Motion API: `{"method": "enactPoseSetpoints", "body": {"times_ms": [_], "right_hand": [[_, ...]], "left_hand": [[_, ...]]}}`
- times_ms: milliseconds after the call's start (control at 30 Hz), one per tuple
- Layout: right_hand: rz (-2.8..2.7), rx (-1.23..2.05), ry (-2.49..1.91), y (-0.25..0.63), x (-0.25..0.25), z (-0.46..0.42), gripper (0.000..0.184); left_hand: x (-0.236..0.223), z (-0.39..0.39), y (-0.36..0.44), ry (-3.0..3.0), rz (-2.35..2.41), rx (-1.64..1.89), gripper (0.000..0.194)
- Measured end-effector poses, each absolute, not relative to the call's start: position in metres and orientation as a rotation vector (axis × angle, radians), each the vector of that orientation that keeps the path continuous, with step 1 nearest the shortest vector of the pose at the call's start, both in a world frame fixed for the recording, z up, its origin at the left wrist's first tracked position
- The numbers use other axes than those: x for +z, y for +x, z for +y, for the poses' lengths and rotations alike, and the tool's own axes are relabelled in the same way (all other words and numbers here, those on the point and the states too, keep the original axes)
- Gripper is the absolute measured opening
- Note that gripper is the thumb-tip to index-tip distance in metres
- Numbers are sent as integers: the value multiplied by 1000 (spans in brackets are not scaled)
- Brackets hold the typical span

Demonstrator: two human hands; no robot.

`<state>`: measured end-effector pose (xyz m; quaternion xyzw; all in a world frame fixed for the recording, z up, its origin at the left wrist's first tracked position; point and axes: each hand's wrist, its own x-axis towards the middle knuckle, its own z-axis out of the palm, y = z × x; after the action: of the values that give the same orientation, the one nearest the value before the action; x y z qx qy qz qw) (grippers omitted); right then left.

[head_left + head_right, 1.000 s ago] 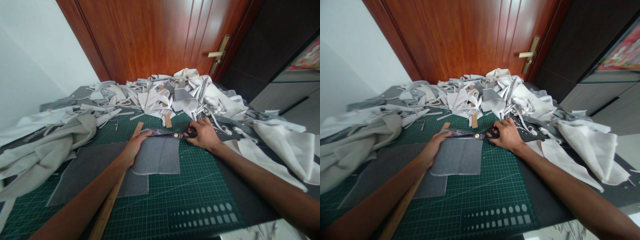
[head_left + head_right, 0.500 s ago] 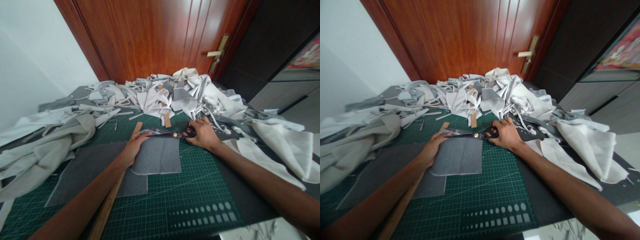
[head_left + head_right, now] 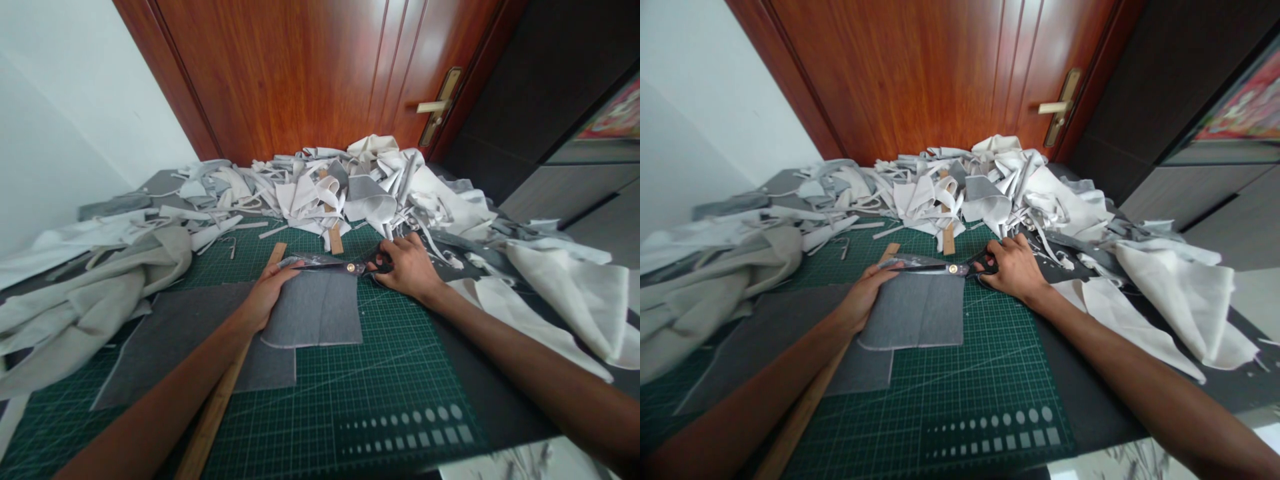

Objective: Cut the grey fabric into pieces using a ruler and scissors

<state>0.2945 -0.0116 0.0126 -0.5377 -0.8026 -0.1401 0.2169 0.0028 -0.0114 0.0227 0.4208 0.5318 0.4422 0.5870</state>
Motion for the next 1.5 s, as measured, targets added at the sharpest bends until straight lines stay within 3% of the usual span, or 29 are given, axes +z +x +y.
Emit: {"method": "enactPoseSetpoints", "body": {"times_ms": [1067,1500], "right_hand": [[-2236,-438,-1532,301,24,-14,31],[-2087,9,-1627,298,1,-9,18]], "left_hand": [[22,-13,-1,968,1050,970,35],[28,-13,6,891,1097,956,36]]}}
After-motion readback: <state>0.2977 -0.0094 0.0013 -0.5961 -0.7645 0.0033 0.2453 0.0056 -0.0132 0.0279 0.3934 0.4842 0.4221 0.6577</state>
